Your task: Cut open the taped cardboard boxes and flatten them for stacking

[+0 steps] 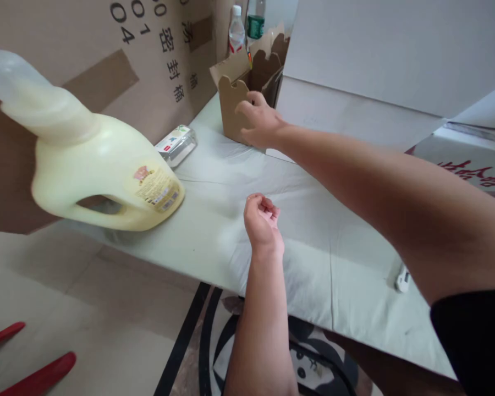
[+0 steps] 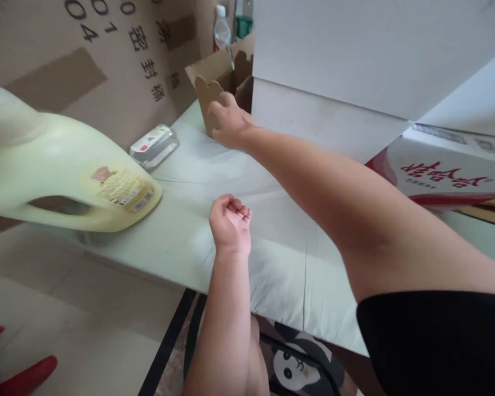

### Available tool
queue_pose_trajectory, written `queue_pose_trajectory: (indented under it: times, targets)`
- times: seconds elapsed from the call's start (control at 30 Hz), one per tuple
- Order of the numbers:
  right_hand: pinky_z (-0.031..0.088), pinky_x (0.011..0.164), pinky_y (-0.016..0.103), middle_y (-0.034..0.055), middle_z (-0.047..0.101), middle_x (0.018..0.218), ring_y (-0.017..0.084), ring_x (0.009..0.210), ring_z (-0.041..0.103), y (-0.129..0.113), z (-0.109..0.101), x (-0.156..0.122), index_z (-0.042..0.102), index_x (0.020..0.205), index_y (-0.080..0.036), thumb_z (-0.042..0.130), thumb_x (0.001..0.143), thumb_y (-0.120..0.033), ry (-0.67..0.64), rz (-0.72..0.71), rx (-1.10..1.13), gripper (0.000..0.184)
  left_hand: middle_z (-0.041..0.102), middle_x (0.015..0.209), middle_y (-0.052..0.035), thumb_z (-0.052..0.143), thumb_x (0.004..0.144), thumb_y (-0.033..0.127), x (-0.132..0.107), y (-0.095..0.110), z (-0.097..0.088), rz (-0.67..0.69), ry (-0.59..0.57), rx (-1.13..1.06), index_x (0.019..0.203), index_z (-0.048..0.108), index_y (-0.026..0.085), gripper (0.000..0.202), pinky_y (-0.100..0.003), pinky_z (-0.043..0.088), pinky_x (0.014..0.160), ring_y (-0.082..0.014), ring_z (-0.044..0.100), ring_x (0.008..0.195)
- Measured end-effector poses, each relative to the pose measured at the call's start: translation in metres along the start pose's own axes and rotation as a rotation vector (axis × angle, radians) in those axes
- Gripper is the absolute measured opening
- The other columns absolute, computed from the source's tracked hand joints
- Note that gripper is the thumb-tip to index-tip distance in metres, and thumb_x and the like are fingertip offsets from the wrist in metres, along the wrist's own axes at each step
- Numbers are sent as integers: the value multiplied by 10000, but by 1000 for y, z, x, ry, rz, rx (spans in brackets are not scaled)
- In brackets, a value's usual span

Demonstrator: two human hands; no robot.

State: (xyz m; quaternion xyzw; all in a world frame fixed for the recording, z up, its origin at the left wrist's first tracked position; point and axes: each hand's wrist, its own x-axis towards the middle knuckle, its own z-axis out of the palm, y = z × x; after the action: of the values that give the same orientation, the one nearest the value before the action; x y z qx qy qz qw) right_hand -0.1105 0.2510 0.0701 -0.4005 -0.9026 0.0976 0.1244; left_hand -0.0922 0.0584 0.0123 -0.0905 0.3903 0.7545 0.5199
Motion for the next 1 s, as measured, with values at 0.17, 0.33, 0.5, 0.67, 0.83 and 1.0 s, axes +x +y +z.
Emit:
queue_pose_trajectory:
  times: [0.17, 0.33, 0.5, 0.67, 0.83, 1.0]
  targets:
    - [332, 1252, 416, 110, 106, 1723, 168, 1329, 531, 6, 19, 35, 500, 1408, -110, 576, 943, -180, -3, 133, 86, 477, 427, 629, 55, 475, 804, 236, 4, -5, 1, 2, 40, -34, 782, 466, 211, 35, -271, 330, 644, -82, 375, 503]
    - [334, 1241, 341, 97, 458, 1551, 161, 1351, 478, 6, 37, 19, 502, 1358, -54, 519, 955, -123, 93, 100, 121, 409, 417, 654, 51, 483, 808, 249, 4, -8, -1, 55, 27, -4, 849, 449, 228, 57, -277, 351, 669, -103, 410, 545]
    - [524, 1009, 361, 84, 619, 1345, 202, 1087, 637, 1, 40, -64, 596, 1189, -174, 552, 881, -113, 237, -38, 218, 316, 449, 802, 25, 500, 773, 219, 2, -3, -11, 510, 175, 113, 858, 435, 224, 108, -286, 380, 782, -114, 495, 744]
    - [505, 695, 332, 28, 670, 911, 155, 717, 581, 24, 23, -203, 584, 891, -227, 561, 928, -307, 448, -64, 482, 91, 461, 920, 9, 448, 787, 178, -3, 8, -20, 961, 337, 217, 887, 413, 241, 123, -332, 398, 971, -140, 517, 932]
    - [475, 730, 443, 41, 665, 865, 255, 797, 607, 55, -8, -343, 600, 823, -311, 633, 889, -444, 764, 207, 542, 153, 588, 1067, -35, 446, 904, 295, -15, -1, -17, 874, -31, 338, 974, 534, 249, 121, -339, 441, 1029, -182, 579, 1092]
    - [438, 991, 634, 97, 619, 1095, 383, 1139, 592, 80, -7, -429, 711, 954, -405, 629, 850, -503, 817, 362, 285, 166, 720, 1037, -92, 319, 961, 700, -38, -54, -4, 617, -720, 510, 918, 718, 242, 609, -385, 487, 1042, -255, 655, 1102]
